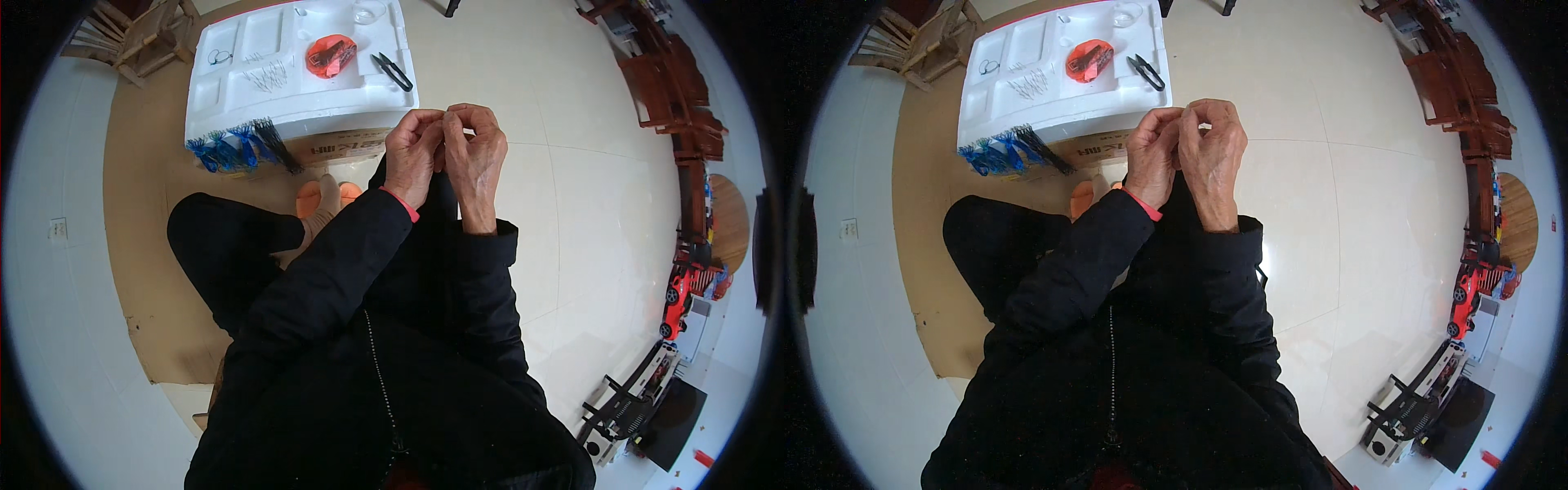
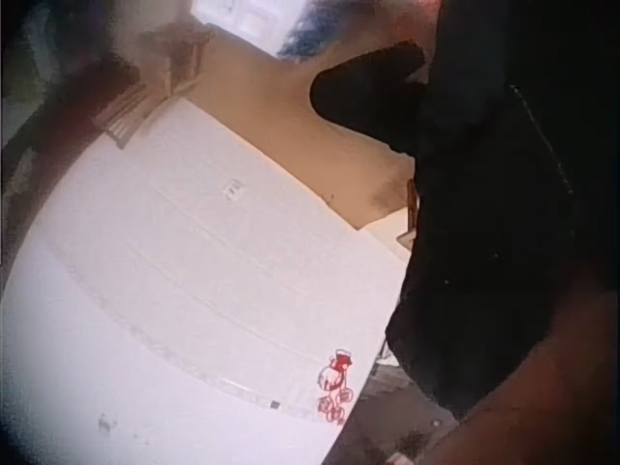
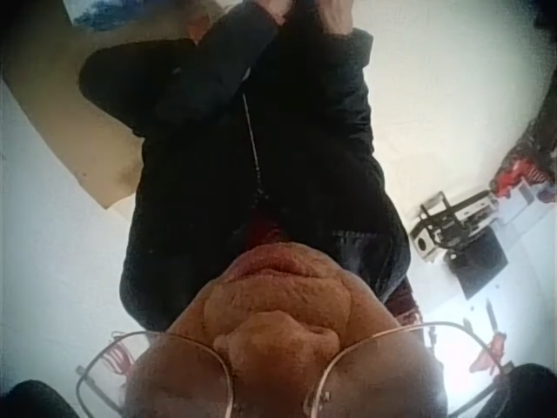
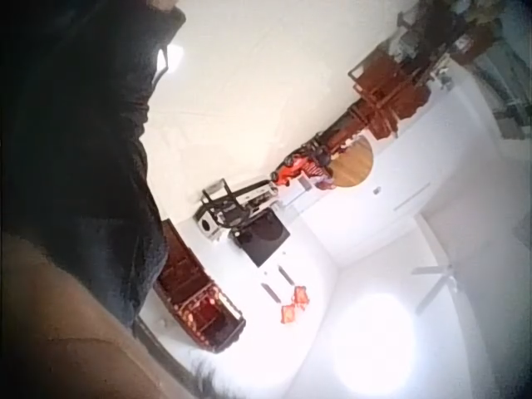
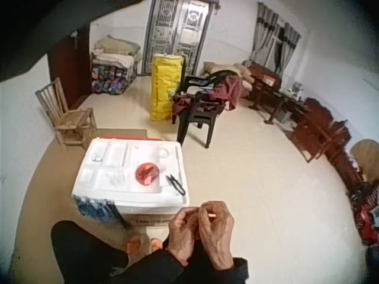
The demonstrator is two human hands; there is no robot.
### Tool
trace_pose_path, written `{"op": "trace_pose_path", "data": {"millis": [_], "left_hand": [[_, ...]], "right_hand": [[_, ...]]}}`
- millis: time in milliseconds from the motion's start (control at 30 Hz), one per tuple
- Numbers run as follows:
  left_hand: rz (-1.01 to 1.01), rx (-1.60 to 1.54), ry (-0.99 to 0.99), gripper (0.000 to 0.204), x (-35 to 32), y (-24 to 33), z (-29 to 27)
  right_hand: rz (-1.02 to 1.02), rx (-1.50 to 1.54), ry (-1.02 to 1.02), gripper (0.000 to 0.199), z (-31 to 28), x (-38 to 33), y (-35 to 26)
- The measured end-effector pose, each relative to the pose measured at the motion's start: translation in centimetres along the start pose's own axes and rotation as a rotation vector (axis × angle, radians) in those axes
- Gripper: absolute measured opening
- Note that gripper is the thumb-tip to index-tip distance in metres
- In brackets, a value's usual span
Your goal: Assembling small electronic or mechanical components into a plastic tray.
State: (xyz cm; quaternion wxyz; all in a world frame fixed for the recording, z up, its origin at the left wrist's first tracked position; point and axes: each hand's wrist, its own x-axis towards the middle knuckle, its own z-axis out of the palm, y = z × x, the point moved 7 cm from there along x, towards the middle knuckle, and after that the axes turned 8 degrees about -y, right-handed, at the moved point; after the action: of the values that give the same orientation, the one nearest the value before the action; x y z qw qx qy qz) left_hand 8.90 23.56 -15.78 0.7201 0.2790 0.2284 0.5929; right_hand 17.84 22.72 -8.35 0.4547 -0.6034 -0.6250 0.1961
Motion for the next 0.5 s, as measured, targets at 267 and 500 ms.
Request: {"op": "trace_pose_path", "data": {"millis": [267,500], "left_hand": [[0.0,-0.019,-0.015,0.009,-0.01,-0.01,0.05],[0.003,-0.022,-0.019,0.009,-0.02,0.12,0.23]], "right_hand": [[0.073,0.055,-0.037,0.019,0.14,0.03,0.9],[0.096,0.056,-0.04,0.02,-0.1,0.08,0.73]]}}
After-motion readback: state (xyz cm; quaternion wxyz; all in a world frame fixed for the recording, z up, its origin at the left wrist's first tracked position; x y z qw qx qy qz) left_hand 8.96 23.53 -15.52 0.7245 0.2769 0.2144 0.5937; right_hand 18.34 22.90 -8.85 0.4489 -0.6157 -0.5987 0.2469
